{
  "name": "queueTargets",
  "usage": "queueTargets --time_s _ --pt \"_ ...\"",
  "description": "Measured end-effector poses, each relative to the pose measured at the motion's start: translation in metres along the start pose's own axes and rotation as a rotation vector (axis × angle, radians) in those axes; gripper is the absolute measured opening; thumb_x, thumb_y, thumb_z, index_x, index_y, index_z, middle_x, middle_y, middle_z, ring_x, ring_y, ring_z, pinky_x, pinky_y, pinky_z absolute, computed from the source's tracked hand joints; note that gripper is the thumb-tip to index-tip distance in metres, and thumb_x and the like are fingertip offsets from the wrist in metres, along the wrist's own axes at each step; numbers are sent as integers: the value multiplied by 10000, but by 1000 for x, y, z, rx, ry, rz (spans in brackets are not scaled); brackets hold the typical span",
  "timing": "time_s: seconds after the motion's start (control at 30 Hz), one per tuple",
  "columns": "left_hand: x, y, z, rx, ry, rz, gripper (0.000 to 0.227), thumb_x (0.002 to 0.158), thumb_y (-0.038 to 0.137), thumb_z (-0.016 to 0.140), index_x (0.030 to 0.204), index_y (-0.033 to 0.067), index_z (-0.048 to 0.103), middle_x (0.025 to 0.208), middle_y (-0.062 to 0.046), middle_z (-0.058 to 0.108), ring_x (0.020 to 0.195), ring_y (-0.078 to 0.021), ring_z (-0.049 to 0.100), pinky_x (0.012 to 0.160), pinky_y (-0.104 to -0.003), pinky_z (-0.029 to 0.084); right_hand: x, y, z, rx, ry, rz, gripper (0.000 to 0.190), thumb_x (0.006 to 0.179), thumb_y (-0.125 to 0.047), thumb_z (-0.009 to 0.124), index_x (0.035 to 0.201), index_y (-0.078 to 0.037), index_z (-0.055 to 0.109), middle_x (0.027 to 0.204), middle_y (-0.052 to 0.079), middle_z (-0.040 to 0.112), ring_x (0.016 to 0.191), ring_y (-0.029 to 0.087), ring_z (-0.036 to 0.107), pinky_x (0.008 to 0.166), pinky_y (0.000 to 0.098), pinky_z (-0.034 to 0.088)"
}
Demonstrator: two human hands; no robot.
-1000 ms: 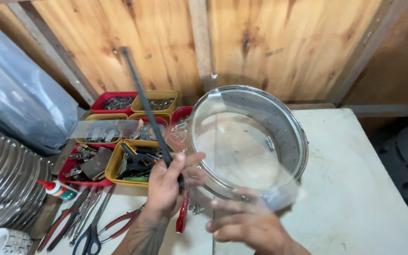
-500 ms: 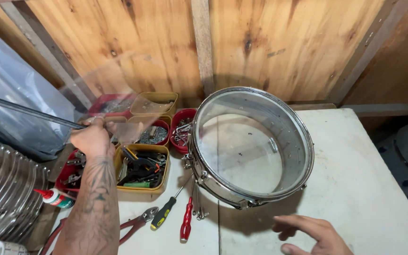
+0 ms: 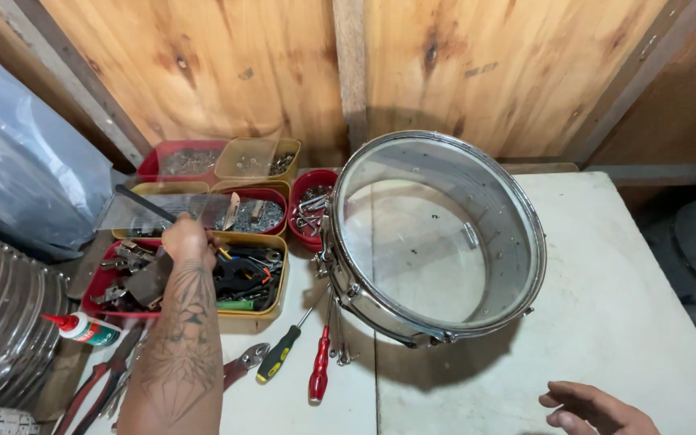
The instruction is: The person uses a drum key to tighten the tension rods on a snare drum placed on a workbench. They then use a drumstick to tap the drumhead to test the sound and finish by wiping the drum with a cloth.
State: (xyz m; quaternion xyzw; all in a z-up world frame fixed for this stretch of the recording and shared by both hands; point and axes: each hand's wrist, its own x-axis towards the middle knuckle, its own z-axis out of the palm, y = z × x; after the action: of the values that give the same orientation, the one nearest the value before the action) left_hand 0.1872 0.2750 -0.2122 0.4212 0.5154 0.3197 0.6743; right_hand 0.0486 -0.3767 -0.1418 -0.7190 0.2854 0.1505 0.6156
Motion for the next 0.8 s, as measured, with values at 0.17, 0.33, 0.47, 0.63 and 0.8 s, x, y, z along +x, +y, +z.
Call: queueTargets --time_s 0.17,0.33,0.47,0.63,0.8 --pt "-11 4 12 -13 -67 -20 308 1046 313 555 947 22 544 578 -115 513 440 -239 552 364 -350 386 -14 -16 15 -105 -44 41 402 908 214 723 1300 145 775 1177 378 828 1083 440 726 1006 498 495" --pt "-20 -3 23 -75 -138 29 183 964 138 612 1125 55 581 848 -113 641 600 -216 672 517 -358 610 3 11 9 -104 -87 -58 399 853 173 765 1245 123 820 1104 349 883 1010 402 763 969 462 525" --pt "-12 -14 29 -182 -125 146 342 933 52 655 1147 125 398 1018 -196 644 701 -284 778 528 -416 664 3 17 3 -113 -71 -38 388 864 172 764 1245 123 817 1119 345 881 1024 402 772 960 464 524" --pt "-79 11 10 341 -141 250 346 920 321 663 1066 9 689 933 -167 716 645 -315 724 566 -432 629 14 28 -1 -78 -29 -50 352 873 143 758 1220 130 813 1086 343 871 951 408 761 942 453 535" --pt "-139 19 21 620 -211 453 400 966 426 642 838 55 713 844 -115 719 746 -269 653 749 -450 484 34 3 15 -68 -45 -153 426 912 -32 703 1325 66 734 1072 288 836 835 421 752 866 451 562"
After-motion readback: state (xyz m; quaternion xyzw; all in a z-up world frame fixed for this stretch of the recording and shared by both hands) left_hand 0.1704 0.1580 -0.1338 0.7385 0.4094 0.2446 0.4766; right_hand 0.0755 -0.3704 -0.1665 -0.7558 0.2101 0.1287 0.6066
